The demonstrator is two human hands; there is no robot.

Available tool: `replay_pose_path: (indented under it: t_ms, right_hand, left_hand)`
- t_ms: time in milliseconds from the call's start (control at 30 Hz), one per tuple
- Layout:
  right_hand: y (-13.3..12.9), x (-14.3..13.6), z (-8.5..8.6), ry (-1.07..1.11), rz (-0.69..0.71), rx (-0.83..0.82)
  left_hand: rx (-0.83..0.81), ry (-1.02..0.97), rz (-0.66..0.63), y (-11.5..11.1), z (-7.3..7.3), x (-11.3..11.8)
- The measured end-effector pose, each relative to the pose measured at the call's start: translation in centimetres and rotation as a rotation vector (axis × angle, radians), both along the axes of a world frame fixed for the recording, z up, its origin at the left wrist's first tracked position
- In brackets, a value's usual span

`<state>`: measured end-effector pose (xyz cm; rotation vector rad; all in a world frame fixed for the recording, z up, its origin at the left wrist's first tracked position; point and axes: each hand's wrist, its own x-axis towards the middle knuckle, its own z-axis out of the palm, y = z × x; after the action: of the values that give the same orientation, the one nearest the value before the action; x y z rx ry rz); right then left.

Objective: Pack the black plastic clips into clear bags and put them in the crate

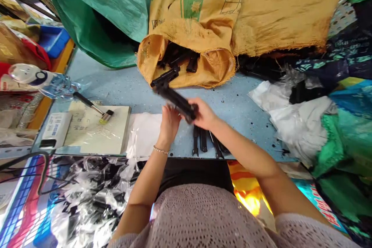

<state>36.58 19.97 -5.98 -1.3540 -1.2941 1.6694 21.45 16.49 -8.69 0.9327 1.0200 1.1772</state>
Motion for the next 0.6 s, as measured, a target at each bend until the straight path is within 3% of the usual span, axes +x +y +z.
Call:
replay_pose_path:
  t_ms: [33,100,167,233,300,400,467,600]
  right_hand:
    - [-2.5,0.5,0.2,-0.018,0.022,-0.001]
    - [-5.7,1.4,0.8,-0.23,0.067,0.179]
    - [-6.3,2.0,1.4,-0.478,0.011,0.423]
    - [-4.9,2.2,1.7,-0.625,-0.076,0.602]
    - [-3.0,2.0,1.7,-0.597,-0.072,0.626]
    - [-2.2,1.6,1.1,-0.365,0.049,0.45]
    - [-3.9,1.7,0.7,-0.322,0.14,0.416]
    - [-9.5,2.1,0.1,-0.698,0.331,0.676]
  left_hand:
    - [-0.03,-0.084,0.001,0.1,0.5,0.2]
    - [-0.085,-0.097,0.005,-0.4,1.4,0.6]
    - [-0.103,-0.014,-0.019,-1.4,2.0,1.0]
    - [-0.055,0.054,-0.043,-2.4,2.2,1.3]
    - [0.014,0.11,-0.033,-2.8,1.9,1.5]
    - [0.049,0.213,0.066,-2.6,1.2,1.4]
    - [0.018,0.262,0.11,-2.2,1.0,1.2]
    - [-0.068,0.27,0.054,-1.9,0.9,0.6]
